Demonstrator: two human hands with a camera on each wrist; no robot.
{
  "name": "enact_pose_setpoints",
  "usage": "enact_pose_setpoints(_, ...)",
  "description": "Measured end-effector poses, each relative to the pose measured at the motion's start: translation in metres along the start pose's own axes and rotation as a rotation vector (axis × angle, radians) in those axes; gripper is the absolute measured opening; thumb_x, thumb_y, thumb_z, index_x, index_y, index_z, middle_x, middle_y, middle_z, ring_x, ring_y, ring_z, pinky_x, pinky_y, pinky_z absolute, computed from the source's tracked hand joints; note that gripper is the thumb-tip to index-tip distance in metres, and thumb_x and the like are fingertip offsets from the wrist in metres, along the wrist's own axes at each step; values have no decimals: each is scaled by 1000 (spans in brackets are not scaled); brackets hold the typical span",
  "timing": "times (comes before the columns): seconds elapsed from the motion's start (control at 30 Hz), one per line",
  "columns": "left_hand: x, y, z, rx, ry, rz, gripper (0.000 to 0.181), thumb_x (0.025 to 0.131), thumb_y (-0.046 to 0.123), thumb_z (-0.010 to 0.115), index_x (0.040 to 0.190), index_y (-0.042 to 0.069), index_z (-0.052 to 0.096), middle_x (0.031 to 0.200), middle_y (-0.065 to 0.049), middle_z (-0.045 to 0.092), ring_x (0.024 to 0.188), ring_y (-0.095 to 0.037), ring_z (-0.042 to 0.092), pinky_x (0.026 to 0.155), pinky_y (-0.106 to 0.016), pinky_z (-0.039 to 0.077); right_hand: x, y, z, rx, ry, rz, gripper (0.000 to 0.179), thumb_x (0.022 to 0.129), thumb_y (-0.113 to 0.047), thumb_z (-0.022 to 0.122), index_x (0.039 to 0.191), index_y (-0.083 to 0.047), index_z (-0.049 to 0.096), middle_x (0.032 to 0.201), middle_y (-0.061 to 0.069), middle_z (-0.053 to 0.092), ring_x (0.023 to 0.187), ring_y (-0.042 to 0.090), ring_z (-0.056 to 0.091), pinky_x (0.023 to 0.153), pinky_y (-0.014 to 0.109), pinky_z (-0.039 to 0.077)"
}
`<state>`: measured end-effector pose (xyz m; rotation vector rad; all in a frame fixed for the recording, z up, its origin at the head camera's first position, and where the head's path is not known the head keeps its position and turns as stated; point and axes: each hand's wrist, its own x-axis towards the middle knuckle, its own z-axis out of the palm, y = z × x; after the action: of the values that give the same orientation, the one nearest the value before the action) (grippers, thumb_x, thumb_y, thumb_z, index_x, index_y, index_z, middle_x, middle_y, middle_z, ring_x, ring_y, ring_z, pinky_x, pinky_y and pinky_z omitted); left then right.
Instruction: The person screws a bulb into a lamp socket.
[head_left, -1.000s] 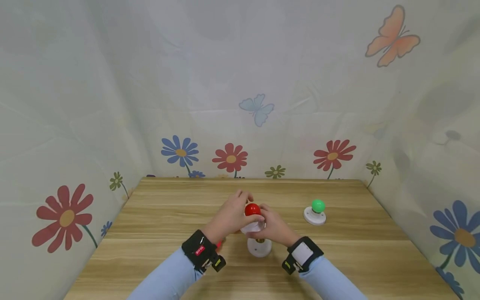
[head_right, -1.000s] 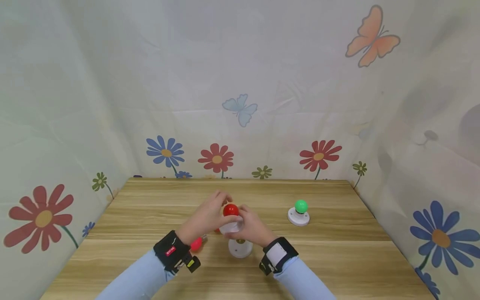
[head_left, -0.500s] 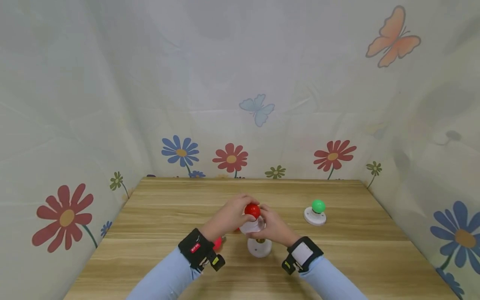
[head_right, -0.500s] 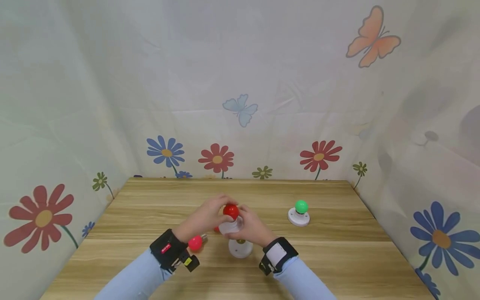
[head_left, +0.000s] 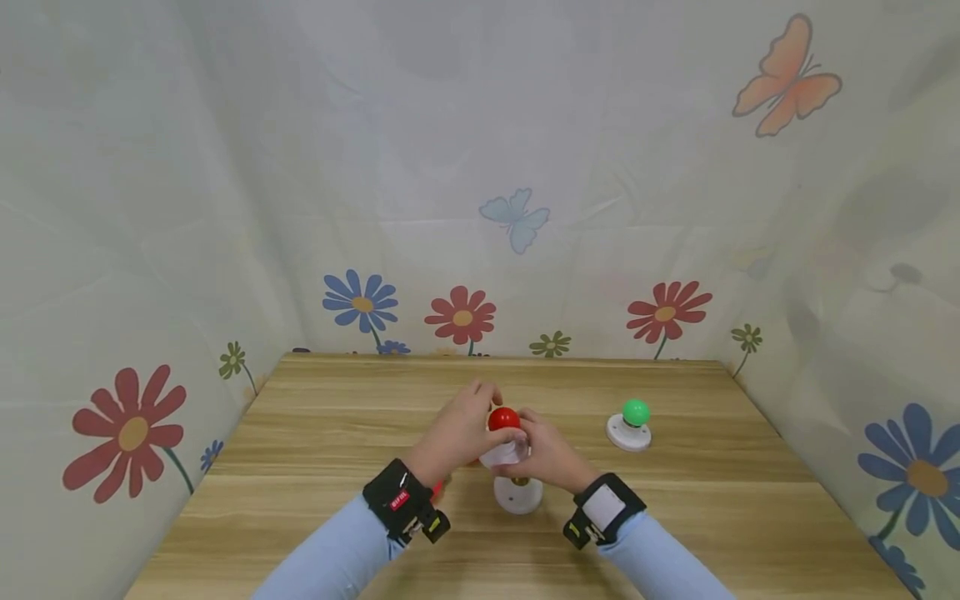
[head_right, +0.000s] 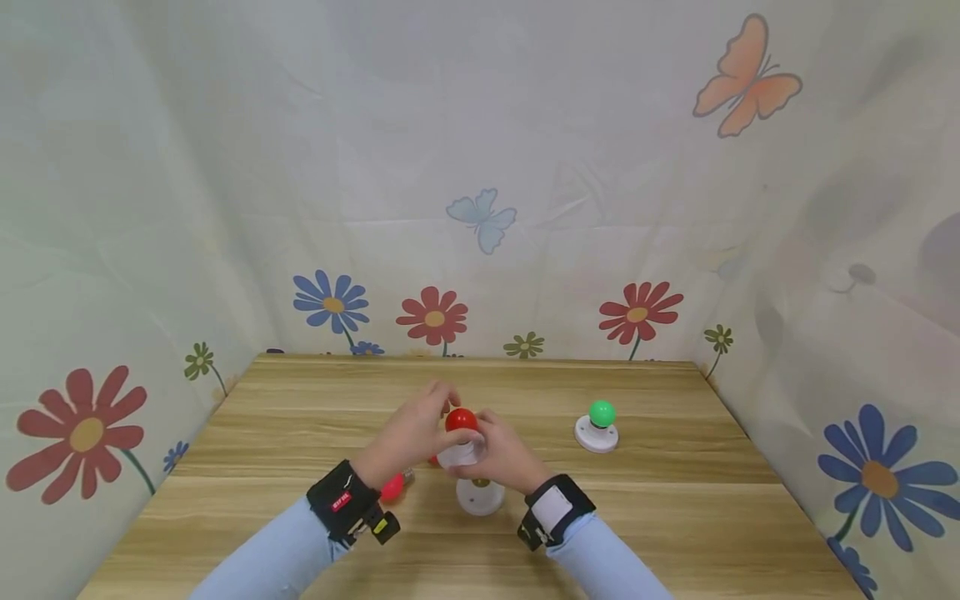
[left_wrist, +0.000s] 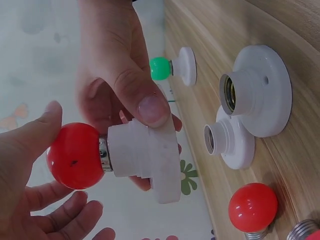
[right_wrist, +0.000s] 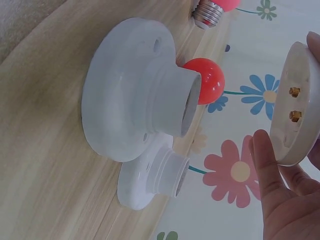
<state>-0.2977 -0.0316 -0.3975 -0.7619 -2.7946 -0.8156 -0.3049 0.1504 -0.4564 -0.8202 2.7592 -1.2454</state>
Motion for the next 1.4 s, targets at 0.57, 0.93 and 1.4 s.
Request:
enact_pose_setpoints(0.57, -1, 0, -2, -141, -86, -25, 44, 84, 25, 76, 121, 10, 60, 114, -5, 57, 100, -19, 59, 86, -29, 55, -3, 1, -1, -6, -4, -7, 63, 74, -35, 84, 127, -12, 56, 113, 1, 56, 101, 19, 58, 85, 39, 56)
enact_pose_setpoints(0.93, 0, -1, 2, -117, -65, -12, 56, 82, 39, 77, 124, 11, 51, 112, -5, 55, 96, -18, 55, 80, -26, 56, -4, 2, 2, -7, 14, 3, 67, 74, -36, 84, 129, -12, 53, 120, 3, 58, 104, 20, 60, 88, 40, 55)
enact_pose_setpoints(1.4, -1, 4, 4, -56, -68, 13, 44, 84, 28, 76, 122, 12, 59, 117, -4, 58, 100, -17, 57, 86, -30, 55, -4, 5, 2, -16, 2, -21, 66, 75, -36, 83, 129, -12, 56, 120, 1, 57, 105, 18, 58, 91, 40, 54)
